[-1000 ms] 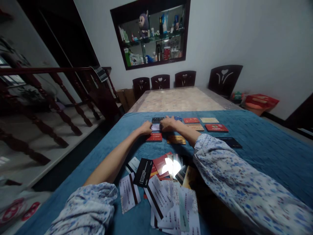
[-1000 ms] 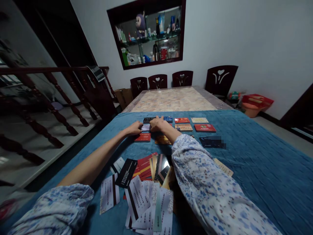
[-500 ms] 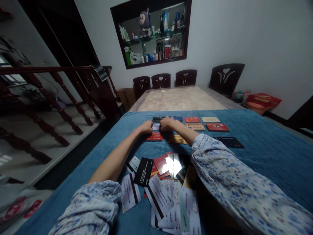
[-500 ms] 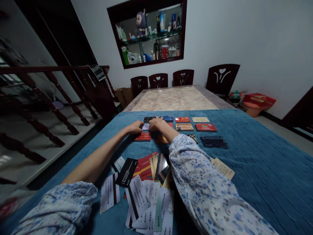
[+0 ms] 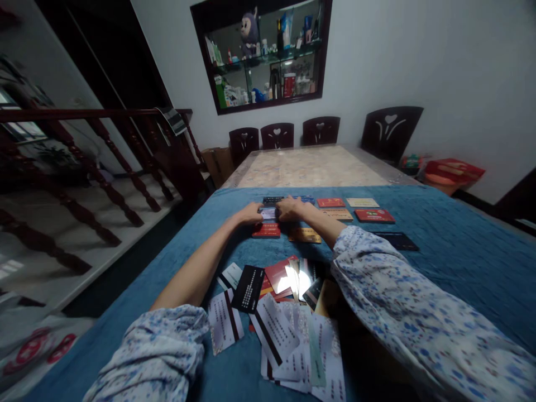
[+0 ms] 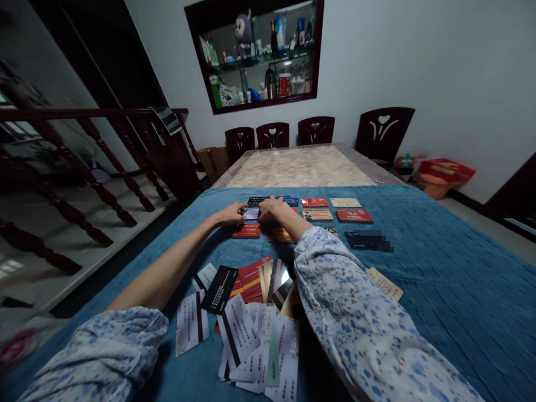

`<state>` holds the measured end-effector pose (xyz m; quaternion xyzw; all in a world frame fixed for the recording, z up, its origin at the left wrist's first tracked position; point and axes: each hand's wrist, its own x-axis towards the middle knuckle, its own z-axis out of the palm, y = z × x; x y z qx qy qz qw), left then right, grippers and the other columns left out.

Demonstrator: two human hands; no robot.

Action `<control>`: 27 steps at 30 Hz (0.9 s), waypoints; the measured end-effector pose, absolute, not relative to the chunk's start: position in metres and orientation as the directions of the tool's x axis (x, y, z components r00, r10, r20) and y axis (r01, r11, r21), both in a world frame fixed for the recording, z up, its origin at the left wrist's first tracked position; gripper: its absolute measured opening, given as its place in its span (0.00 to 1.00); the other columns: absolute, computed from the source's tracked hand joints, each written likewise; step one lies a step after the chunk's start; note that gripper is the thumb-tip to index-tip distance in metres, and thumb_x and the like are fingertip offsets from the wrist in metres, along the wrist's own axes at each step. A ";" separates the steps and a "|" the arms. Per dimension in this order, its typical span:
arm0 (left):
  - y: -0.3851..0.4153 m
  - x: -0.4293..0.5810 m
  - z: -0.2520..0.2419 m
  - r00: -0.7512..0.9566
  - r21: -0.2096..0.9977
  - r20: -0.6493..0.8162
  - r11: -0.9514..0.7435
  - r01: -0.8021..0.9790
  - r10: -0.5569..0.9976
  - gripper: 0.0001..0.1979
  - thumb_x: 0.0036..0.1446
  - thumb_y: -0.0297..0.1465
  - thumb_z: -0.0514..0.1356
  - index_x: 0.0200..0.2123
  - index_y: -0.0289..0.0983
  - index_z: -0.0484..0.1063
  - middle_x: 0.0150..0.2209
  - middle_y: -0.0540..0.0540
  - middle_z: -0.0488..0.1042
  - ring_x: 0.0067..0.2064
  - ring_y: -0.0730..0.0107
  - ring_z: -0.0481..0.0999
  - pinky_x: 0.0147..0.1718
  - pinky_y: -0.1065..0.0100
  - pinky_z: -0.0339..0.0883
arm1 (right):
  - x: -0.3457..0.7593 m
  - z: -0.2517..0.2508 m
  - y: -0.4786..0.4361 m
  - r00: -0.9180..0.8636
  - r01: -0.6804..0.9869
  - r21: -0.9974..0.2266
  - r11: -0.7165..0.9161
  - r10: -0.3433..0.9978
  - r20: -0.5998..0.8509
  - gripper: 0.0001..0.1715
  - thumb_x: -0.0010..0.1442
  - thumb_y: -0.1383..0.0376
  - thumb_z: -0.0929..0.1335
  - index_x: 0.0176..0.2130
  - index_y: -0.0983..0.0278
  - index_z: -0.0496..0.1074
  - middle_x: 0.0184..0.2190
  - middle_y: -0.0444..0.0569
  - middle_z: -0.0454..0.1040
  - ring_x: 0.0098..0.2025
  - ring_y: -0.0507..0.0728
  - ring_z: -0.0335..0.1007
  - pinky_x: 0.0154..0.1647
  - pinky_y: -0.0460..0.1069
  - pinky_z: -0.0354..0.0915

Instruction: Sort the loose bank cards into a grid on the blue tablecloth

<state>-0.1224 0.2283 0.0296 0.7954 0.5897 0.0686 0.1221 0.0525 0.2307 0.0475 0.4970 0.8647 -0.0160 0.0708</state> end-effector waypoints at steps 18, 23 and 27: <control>0.191 -0.142 0.016 0.230 0.292 0.236 -0.295 0.910 0.944 0.27 0.50 0.24 0.55 0.56 0.31 0.67 0.51 0.39 0.68 0.50 0.62 0.72 0.54 0.63 0.67 | 0.064 0.060 0.199 -0.636 0.770 0.104 0.630 0.770 0.046 0.15 0.59 0.64 0.68 0.47 0.61 0.77 0.54 0.58 0.72 0.57 0.69 0.58 0.53 0.63 0.58; 0.163 -0.149 0.010 0.289 0.305 0.345 -0.398 0.865 0.893 0.21 0.50 0.21 0.54 0.48 0.33 0.73 0.46 0.41 0.69 0.49 0.62 0.71 0.55 0.61 0.66 | 0.066 0.056 0.183 -0.675 0.738 0.097 0.668 0.733 0.092 0.12 0.61 0.60 0.68 0.41 0.62 0.78 0.48 0.57 0.75 0.56 0.68 0.58 0.52 0.61 0.56; 0.137 -0.154 0.005 0.319 0.316 0.383 -0.447 0.837 0.867 0.18 0.49 0.20 0.54 0.43 0.34 0.76 0.47 0.41 0.70 0.51 0.60 0.70 0.57 0.59 0.64 | 0.067 0.056 0.165 -0.707 0.707 0.067 0.704 0.702 0.085 0.17 0.59 0.54 0.69 0.41 0.63 0.78 0.47 0.58 0.75 0.55 0.69 0.57 0.50 0.60 0.55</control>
